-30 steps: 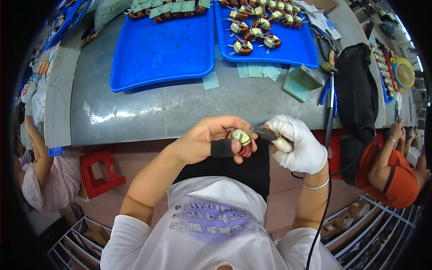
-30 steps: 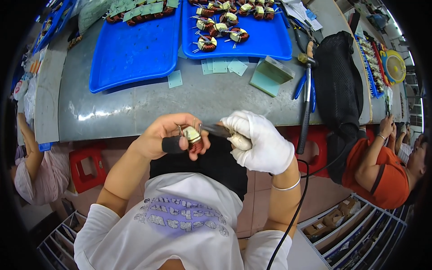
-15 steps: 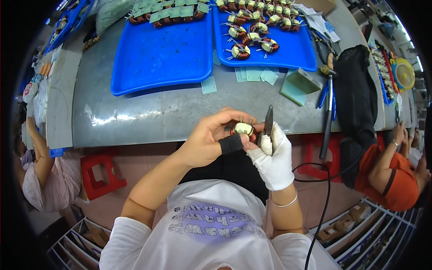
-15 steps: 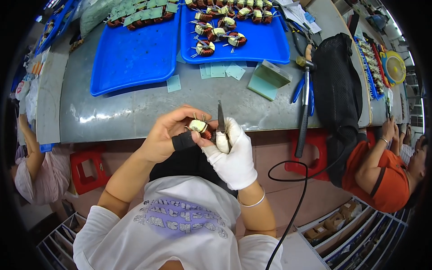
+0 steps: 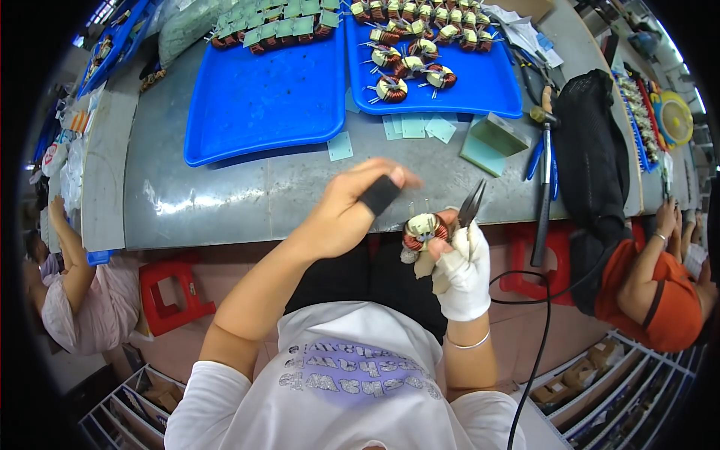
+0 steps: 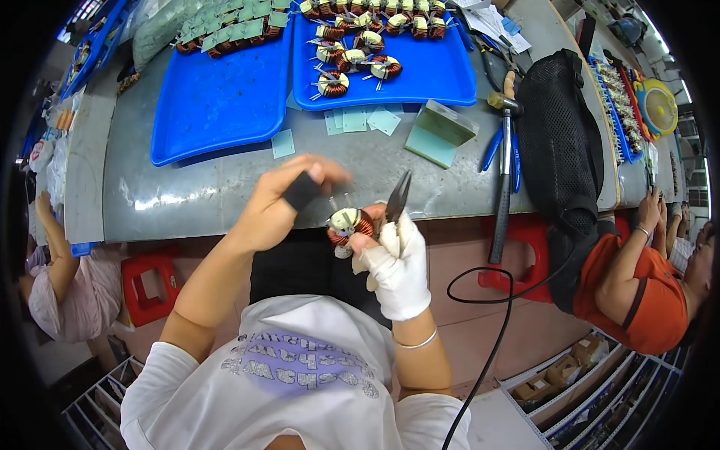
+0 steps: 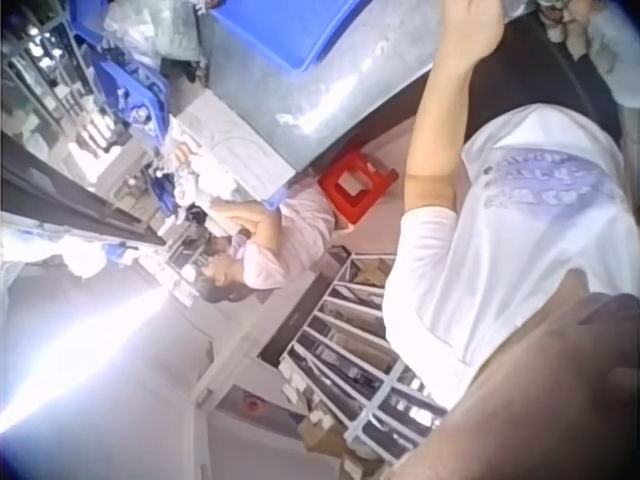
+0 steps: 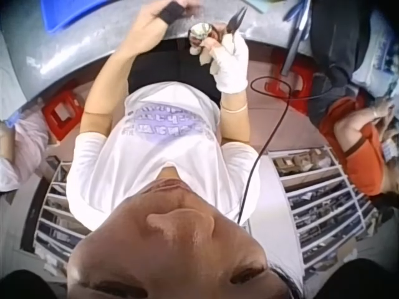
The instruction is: The person assembles small electronic coil components at a workbench using pliers and a hammer.
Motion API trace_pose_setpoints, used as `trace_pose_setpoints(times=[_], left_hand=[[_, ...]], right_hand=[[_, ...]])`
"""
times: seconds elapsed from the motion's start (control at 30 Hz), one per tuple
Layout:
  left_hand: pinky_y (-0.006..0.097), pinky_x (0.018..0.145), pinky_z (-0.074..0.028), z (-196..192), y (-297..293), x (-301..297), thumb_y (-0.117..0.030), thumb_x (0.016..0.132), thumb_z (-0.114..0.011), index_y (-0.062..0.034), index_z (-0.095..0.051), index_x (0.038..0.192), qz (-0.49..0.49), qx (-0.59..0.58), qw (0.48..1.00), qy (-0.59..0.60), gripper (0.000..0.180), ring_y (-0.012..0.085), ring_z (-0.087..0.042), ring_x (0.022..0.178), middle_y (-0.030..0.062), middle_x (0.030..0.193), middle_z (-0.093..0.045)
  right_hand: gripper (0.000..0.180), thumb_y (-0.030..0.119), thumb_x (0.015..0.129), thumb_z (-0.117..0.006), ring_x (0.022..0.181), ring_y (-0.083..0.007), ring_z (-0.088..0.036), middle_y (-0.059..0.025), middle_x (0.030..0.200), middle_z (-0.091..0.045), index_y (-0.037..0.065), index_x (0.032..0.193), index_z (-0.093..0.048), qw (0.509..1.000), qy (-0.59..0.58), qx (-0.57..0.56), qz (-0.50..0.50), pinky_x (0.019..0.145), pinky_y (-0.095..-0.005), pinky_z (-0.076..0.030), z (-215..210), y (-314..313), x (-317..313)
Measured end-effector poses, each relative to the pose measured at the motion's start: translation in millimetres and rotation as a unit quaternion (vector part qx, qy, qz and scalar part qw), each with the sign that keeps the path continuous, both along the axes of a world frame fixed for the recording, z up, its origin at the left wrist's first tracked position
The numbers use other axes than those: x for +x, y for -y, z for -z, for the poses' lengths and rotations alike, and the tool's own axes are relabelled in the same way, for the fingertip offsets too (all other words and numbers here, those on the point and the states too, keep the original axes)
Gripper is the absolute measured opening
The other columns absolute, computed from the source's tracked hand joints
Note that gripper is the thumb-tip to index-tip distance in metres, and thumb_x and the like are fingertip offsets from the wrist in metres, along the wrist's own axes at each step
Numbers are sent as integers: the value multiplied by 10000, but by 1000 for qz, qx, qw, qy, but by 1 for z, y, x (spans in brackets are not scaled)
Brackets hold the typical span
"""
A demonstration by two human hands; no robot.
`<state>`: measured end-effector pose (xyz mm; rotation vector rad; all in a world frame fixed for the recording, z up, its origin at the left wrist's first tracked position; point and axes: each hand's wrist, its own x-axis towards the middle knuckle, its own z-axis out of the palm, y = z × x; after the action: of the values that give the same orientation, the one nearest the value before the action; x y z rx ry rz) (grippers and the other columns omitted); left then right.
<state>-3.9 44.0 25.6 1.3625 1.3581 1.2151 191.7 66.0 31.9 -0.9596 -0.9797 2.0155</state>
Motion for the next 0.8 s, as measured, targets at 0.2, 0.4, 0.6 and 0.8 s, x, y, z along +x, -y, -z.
trace_pose_setpoints(times=[0.2, 0.4, 0.6, 0.8], left_hand=[[443, 1044, -403, 23, -37, 5, 49, 744, -580, -15, -505, 1323, -61, 124, 902, -408, 587, 377, -443, 1290, 201, 1348, -523], [426, 873, -460, 22, -41, 7, -55, 781, -679, -22, -641, 1060, -90, 129, 860, -486, 284, 300, -552, 1046, 109, 1150, -611], [399, 813, -477, 17, -27, -3, -32, 776, -722, -45, -623, 1038, -122, 76, 934, -326, 281, 311, -560, 980, 123, 1024, -576], [313, 793, -515, 4, -10, -5, 18, 821, -699, -11, -609, 1068, -99, -7, 982, -162, 265, 215, -620, 889, 98, 952, -598]], right_hand=[[387, 128, 849, -695, 661, -177, -619, -136, 941, -661, -4, 1159, -504, 999, -19, 22, -15, 581, -244, -489, 14, -4, 12], [353, 99, 842, -703, 564, -74, -513, -58, 875, -654, 7, 1145, -547, 998, -39, -13, 40, 482, -177, -374, 6, -5, 6], [376, 117, 821, -755, 615, -58, -531, -32, 874, -641, 31, 1128, -556, 998, -7, 2, 64, 503, -172, -405, 4, -3, 5], [356, 96, 817, -757, 639, -59, -540, -25, 861, -627, 34, 1103, -553, 996, 15, 30, 87, 526, -174, -417, 4, -1, 3]])
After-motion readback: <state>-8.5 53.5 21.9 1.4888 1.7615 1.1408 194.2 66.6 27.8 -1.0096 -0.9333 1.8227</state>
